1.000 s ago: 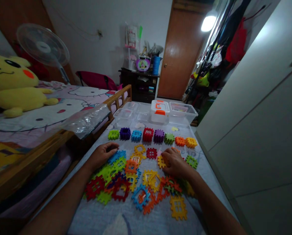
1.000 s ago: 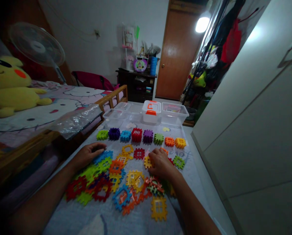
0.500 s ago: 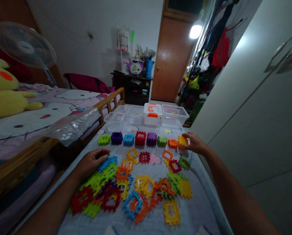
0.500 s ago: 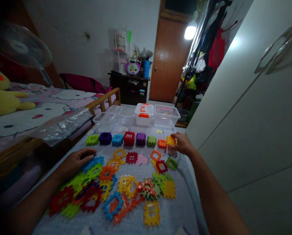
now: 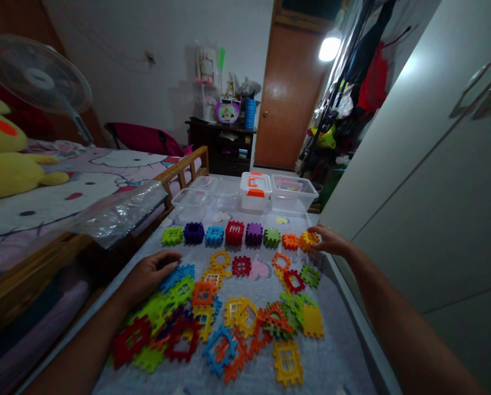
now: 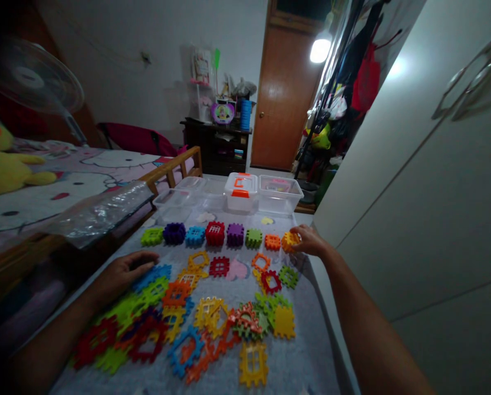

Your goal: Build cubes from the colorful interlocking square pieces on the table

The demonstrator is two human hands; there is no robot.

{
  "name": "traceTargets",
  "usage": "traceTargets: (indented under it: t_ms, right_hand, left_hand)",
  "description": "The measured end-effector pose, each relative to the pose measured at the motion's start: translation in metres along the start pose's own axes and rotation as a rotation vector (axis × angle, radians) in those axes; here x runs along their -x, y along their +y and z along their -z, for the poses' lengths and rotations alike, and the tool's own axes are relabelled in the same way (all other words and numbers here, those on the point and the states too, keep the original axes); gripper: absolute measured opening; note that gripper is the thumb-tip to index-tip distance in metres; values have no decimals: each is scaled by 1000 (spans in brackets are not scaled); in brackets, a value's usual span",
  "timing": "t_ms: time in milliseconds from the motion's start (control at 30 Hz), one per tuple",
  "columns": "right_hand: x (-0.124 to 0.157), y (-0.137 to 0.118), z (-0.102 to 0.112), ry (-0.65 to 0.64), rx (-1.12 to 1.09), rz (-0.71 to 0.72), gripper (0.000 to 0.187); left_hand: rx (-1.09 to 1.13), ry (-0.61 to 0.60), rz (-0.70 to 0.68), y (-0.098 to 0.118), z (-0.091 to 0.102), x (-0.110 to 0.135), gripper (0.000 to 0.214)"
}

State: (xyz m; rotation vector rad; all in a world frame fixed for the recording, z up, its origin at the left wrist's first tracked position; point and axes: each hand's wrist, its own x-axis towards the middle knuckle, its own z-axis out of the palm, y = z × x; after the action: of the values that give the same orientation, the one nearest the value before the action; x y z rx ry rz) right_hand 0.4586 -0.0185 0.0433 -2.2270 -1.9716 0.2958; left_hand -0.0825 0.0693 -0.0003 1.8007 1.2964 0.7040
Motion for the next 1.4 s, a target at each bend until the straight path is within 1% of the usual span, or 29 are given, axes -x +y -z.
traceTargets:
  t_ms: [133,200,233,267,333,400,433,467,533,600,633,667,733,800,867,933,1033,1067,1100,1200,1267,1333,1400]
  right_hand:
    - [15,-10,12,53,-12,-26,65]
    - [32,-22,19,80,-35,-13,63]
    - [42,-31,22,85,-70,30,59]
    - [54,-41,24,62,-118,74,51]
    - [79,-64,22,-54,-210,143,35]
    - [105,-86,15,-150,-214,197,24]
    - [116,-95,10,-173,-197,199,21]
    - [127,-102,4,-188,-200,203,23]
    - [144,-112,-8,-182,-218,197,38]
    - [155,-118,-16,-177,-215,170,55]
    - [157,-121,-19,-175,-205,157,59]
    - [158,-125,-21,-172,-192,147,59]
    - [157,-132,-23,-165,-164,153,49]
    - [153,-141,-27,-145,-142,190,38]
    - [147,-148,-33,-109,-140,234,35]
    - [141,-153,-41,-58,-180,258,43]
    - [132,-153,-48,20,-266,255,61]
    - [130,-151,-48,43,-280,245,62]
    - [130,-148,-46,60,-286,236,60]
    - [135,-138,-35,53,-280,224,45]
    - [142,-135,-28,24,-270,229,40]
    - [148,-140,-25,-18,-258,234,37]
    - [151,-151,-27,-72,-256,256,36]
  left_hand:
    - [2,4,10,-1,0,-1,53]
    - [-2,10,10,1,0,-1,53]
    - [-8,12,8,1,0,-2,53]
    - [-15,13,6,2,0,-2,53]
    - [-23,10,3,2,0,-2,52]
    - [-20,10,-5,1,-1,-1,52]
    - [-16,11,-9,1,-1,-1,51]
    - [-12,13,-13,0,-1,-1,51]
    - [-8,19,-20,1,-1,0,51]
    - [-10,17,-23,3,-1,0,50]
    - [-11,17,-21,4,-1,1,50]
    - [-10,17,-17,5,-1,1,50]
    - [-5,21,-4,7,-1,2,51]
    - [1,29,7,9,-2,2,52]
    - [7,31,18,11,-2,3,53]
    - [15,33,25,14,-2,4,53]
    - [21,31,30,16,-2,4,54]
    - [21,30,30,16,-2,4,55]
    - [20,28,29,16,-2,4,55]
    - [16,20,22,13,-2,4,55]
    - [14,14,14,12,-2,3,55]
    - [17,13,7,12,-2,3,54]
    - [23,15,0,12,-2,4,54]
